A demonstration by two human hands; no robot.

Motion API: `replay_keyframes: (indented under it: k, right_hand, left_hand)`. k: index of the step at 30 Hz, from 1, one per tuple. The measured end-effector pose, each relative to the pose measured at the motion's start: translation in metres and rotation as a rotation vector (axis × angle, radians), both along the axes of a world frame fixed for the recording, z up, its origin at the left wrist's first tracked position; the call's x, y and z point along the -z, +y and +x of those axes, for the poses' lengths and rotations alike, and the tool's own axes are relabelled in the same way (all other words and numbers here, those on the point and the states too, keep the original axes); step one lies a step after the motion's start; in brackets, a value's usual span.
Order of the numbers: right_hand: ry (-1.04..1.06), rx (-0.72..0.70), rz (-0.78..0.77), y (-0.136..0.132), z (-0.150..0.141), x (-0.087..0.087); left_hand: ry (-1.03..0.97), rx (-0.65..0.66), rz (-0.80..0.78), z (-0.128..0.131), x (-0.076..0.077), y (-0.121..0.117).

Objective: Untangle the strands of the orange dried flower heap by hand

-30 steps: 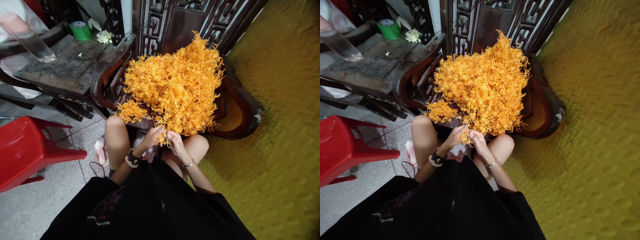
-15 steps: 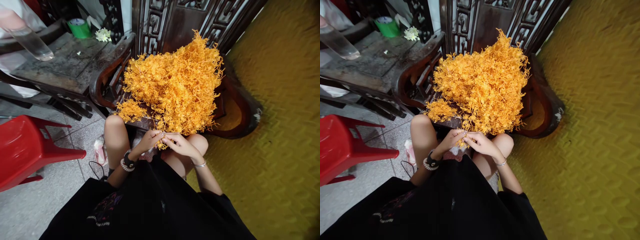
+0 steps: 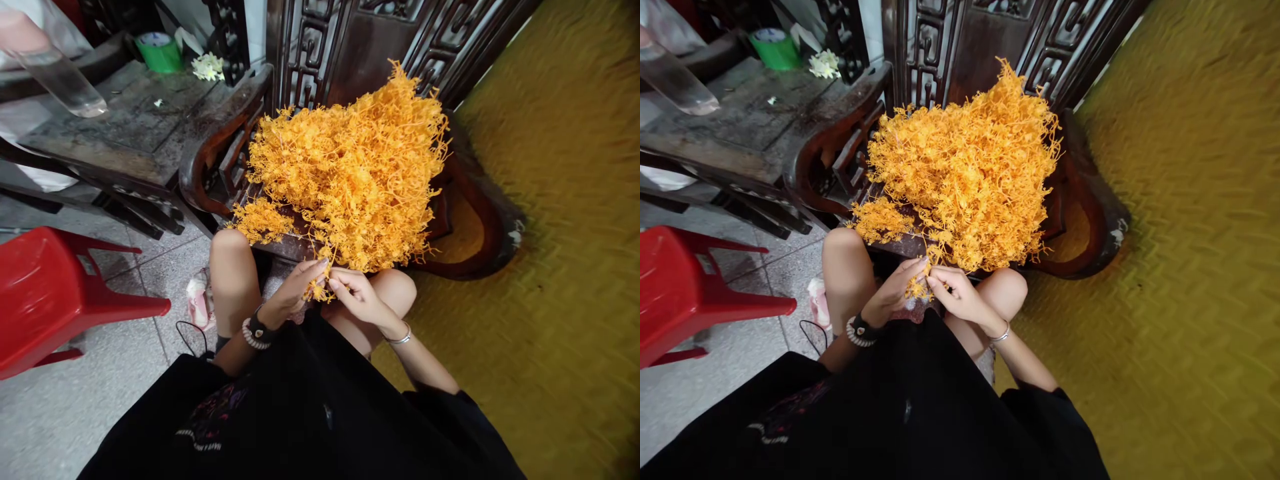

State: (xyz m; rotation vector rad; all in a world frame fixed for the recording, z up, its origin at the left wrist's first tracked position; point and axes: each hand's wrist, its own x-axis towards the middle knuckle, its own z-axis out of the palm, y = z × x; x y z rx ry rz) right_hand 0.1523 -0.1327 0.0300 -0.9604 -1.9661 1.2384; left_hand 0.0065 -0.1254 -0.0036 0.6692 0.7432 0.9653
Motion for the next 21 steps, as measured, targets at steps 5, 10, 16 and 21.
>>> replay_keyframes:
  k: [5,10,16,21]
  right_hand:
    - [0.056,-0.211,-0.016,-0.008,-0.005,-0.006]
    - [0.100,-0.002,-0.032,-0.006,-0.004,-0.005]
    - [0.148,0.168,-0.059,-0.003,-0.004,0.001]
    - [0.168,0.375,-0.051,-0.004,-0.009,0.006]
  left_hand:
    - [-0.161,0.130,-0.038,-0.013,-0.004,0.004]
    - [-0.128,0.132,0.034,-0.015,-0.007,-0.001]
    - [-0.010,0.030,0.148,-0.021,-0.004,-0.002]
    - [0.021,0.048,0.191,-0.024,-0.003,-0.004]
